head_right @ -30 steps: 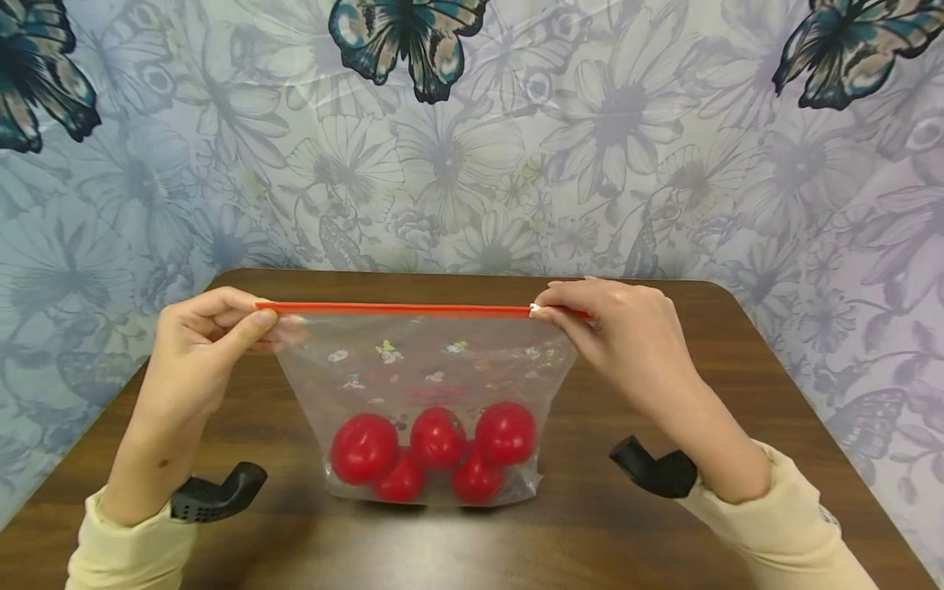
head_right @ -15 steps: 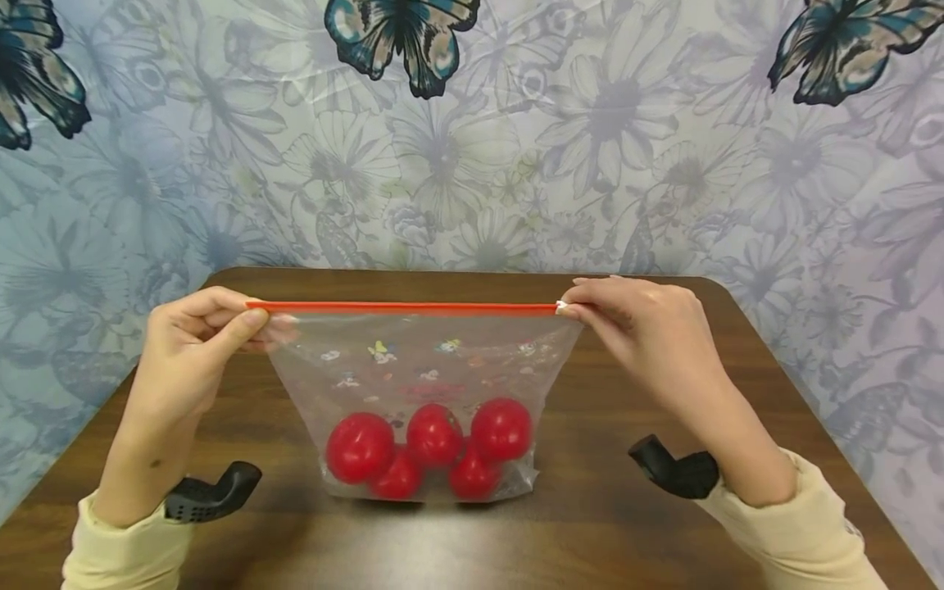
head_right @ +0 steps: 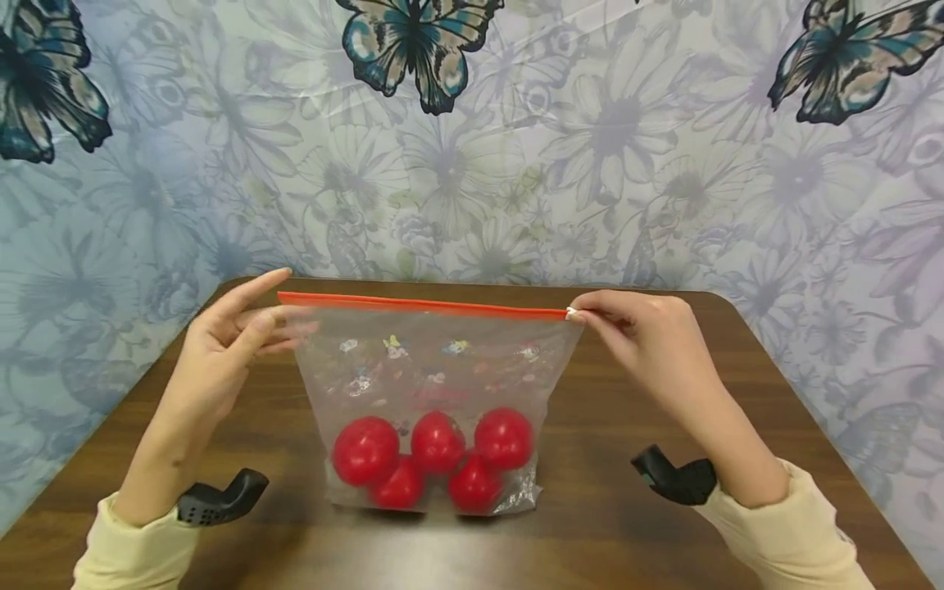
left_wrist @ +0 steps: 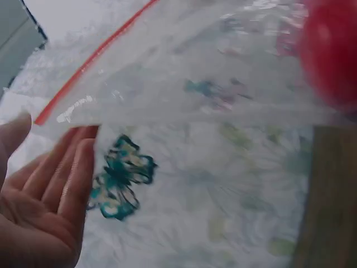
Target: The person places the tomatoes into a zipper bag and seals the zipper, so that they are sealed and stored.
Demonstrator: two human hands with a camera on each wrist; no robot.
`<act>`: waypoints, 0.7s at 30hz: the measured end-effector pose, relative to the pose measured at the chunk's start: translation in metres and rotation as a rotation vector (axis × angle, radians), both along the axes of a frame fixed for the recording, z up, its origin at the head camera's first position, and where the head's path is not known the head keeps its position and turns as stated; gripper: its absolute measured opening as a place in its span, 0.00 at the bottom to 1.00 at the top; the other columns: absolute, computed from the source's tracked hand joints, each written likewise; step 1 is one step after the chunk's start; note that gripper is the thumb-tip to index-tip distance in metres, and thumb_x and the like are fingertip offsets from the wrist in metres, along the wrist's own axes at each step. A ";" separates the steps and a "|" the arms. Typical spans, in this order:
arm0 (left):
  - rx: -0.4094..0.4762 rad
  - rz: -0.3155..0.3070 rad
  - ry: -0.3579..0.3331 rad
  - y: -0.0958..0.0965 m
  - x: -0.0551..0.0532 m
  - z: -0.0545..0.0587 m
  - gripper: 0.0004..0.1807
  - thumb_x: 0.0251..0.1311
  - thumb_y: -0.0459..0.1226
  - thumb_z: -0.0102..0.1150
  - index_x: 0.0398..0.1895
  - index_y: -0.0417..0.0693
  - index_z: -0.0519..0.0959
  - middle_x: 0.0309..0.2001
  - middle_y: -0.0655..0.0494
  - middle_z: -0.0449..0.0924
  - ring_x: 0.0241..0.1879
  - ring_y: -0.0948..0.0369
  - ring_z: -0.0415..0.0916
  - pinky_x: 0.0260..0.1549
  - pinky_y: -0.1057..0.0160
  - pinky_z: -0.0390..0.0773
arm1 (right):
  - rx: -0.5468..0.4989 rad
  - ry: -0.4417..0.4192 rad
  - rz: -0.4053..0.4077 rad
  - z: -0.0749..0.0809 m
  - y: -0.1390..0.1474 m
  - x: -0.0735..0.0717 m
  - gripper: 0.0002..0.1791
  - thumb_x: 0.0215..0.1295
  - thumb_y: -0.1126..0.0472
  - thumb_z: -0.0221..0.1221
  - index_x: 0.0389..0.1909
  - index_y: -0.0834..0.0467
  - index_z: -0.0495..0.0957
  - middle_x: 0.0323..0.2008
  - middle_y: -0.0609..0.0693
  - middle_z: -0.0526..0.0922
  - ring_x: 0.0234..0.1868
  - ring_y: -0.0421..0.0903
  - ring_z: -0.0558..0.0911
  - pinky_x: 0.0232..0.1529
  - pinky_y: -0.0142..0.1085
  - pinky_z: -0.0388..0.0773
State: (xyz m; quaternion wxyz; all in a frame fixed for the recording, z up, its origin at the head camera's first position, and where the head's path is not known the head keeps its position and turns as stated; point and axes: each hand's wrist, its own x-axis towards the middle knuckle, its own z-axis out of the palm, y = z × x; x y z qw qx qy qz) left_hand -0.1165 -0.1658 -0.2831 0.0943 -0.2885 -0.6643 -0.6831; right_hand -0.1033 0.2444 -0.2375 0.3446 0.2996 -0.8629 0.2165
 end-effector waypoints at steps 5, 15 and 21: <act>-0.266 -0.134 -0.154 -0.014 -0.011 -0.046 0.28 0.67 0.29 0.50 0.69 0.40 0.58 0.60 0.41 0.69 0.55 0.51 0.72 0.50 0.58 0.73 | -0.035 -0.023 -0.022 -0.007 0.001 -0.017 0.12 0.45 0.73 0.69 0.32 0.57 0.85 0.27 0.46 0.84 0.22 0.28 0.76 0.24 0.20 0.68; -0.619 -0.341 -0.321 -0.014 0.010 -0.117 0.22 0.57 0.35 0.64 0.49 0.28 0.74 0.43 0.44 0.79 0.41 0.54 0.78 0.40 0.62 0.78 | -0.106 -0.149 -0.037 -0.022 -0.001 -0.044 0.06 0.54 0.67 0.67 0.34 0.59 0.85 0.26 0.48 0.84 0.22 0.30 0.76 0.22 0.22 0.68; -0.635 -0.142 -0.309 -0.008 0.010 -0.128 0.04 0.59 0.32 0.61 0.31 0.38 0.81 0.26 0.57 0.81 0.25 0.63 0.75 0.24 0.68 0.74 | -0.136 -0.298 -0.073 -0.036 0.000 -0.065 0.05 0.60 0.64 0.63 0.34 0.61 0.84 0.23 0.49 0.83 0.23 0.38 0.80 0.24 0.24 0.73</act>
